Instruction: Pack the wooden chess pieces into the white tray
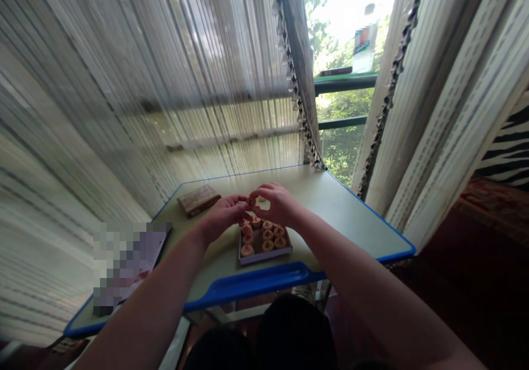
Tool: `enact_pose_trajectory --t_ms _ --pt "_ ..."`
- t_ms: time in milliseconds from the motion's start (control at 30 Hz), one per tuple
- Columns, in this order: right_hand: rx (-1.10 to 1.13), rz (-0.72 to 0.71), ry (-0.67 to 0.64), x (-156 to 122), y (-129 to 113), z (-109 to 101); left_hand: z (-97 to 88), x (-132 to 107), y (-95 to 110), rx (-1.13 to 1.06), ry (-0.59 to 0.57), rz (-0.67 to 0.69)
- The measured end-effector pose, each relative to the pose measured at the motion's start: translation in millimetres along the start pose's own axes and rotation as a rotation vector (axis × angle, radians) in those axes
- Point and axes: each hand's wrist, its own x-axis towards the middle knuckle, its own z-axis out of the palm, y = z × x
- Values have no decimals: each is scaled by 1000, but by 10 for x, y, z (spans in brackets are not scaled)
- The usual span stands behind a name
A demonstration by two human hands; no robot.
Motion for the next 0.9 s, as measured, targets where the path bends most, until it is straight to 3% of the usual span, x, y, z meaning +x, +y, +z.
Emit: enact_pose_trajectory --t_ms 167,300,433,500,633,900 --pt "-95 -28 -73 -3 8 11 20 -26 16 148 75 49" --pt "-42 41 -88 -12 -30 -34 -28 -2 -8 222 162 108" --pt "11 178 -278 -38 -78 -107 -90 31 -47 366 354 191" --pt "3 221 -388 -50 -113 -133 -108 39 -62 405 394 203" --pt "-31 240 -531 -52 -204 -144 -102 57 -91 456 379 183" --pt "-150 269 -649 -7 -296 -102 -37 107 -153 527 345 183"
